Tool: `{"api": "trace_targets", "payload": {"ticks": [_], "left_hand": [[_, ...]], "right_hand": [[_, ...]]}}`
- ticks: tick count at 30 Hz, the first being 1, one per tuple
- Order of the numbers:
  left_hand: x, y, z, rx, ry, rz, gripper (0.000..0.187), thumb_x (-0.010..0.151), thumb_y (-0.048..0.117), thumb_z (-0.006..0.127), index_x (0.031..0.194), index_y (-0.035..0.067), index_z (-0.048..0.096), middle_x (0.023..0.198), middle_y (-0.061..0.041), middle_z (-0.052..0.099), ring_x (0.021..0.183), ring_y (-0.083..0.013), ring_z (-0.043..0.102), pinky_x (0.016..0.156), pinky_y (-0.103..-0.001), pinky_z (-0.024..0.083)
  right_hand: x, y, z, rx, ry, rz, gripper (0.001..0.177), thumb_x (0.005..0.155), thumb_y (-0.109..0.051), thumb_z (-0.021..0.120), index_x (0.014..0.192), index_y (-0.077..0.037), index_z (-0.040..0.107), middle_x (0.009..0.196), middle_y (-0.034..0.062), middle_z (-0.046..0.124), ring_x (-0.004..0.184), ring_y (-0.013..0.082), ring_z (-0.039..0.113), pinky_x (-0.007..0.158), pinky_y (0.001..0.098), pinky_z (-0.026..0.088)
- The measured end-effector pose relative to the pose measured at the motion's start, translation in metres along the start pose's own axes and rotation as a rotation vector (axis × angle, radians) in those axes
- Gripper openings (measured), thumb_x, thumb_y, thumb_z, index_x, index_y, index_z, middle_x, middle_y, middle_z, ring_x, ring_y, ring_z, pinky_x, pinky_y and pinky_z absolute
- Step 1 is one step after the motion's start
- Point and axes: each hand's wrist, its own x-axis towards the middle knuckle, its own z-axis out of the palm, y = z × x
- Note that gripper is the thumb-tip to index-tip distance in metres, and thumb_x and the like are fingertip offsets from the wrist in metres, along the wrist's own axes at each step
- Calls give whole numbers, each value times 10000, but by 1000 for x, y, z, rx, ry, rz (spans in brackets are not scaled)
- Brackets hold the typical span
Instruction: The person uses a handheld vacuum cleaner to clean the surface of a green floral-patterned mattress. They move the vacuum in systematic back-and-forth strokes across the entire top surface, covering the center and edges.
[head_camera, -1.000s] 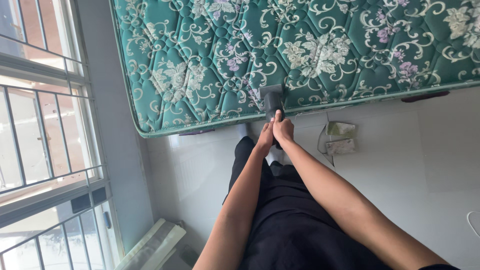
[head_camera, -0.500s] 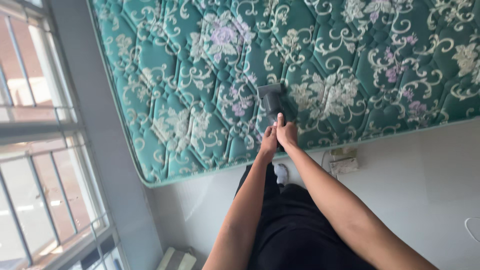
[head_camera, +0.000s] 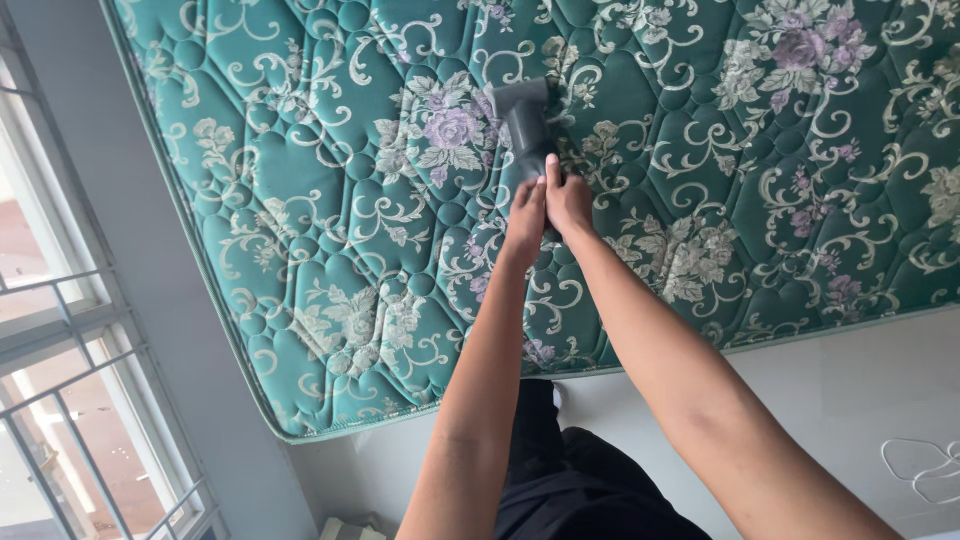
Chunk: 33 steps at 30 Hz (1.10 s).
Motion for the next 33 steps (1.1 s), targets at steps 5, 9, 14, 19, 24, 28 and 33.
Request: {"api": "trace_targets", "payload": {"ticks": [5, 9, 14, 19, 24, 28, 33], "left_hand": [[-6, -12, 10, -40, -111, -16, 415, 1039, 391, 521, 1343, 111, 553, 1156, -46, 666, 1021, -130, 625, 880, -281, 536], [-45, -76, 14, 82, -206, 57, 524, 1101, 452, 470, 1365, 25, 618, 1131, -84, 658, 979, -162, 570, 823, -309, 489], [-135, -170, 23, 117, -293, -95, 535, 1092, 510, 438, 1338, 74, 627, 1134, -44, 677, 977, -136, 591, 846, -289, 508], [-228, -242, 33, 103, -246, -309, 527, 1058, 579, 343, 1322, 195, 589, 998, 10, 641, 822, -143, 546, 681, -324, 453], [-292, -311, 42, 186, -273, -269, 533, 1071, 588, 329, 1306, 186, 586, 935, 19, 611, 780, -122, 519, 651, -307, 432], [-336, -359, 50, 172, -271, -237, 552, 1085, 609, 303, 1276, 176, 588, 912, 0, 600, 729, -130, 488, 599, -296, 411], [-358, -383, 57, 167, -258, -204, 564, 1077, 602, 297, 1282, 167, 591, 923, -5, 604, 723, -120, 510, 579, -281, 426]], "right_hand": [[-9, 15, -19, 68, -11, 12, 817, 941, -710, 380, 947, 10, 765, 955, 284, 741, 979, 438, 725, 864, 503, 545], [-41, 73, -31, -38, -6, 30, 887, 984, -739, 372, 964, 68, 740, 989, 341, 705, 1045, 471, 684, 906, 518, 527], [-131, 182, -57, -3, 14, 95, 878, 972, -730, 362, 983, 60, 745, 989, 333, 704, 1040, 485, 668, 895, 527, 512], [-221, 260, -82, 42, -19, 98, 807, 960, -680, 384, 996, 34, 761, 1011, 326, 723, 1025, 484, 688, 901, 510, 534], [-289, 324, -111, 3, -45, 154, 825, 998, -680, 395, 998, 68, 745, 1014, 334, 715, 1032, 472, 690, 905, 518, 534], [-328, 364, -130, 62, -46, 172, 806, 968, -676, 395, 1020, 48, 745, 1010, 326, 710, 1011, 482, 690, 875, 522, 547], [-343, 396, -136, 16, -81, 160, 832, 1005, -688, 381, 1010, 55, 755, 980, 324, 725, 1014, 467, 708, 890, 514, 548]]}}
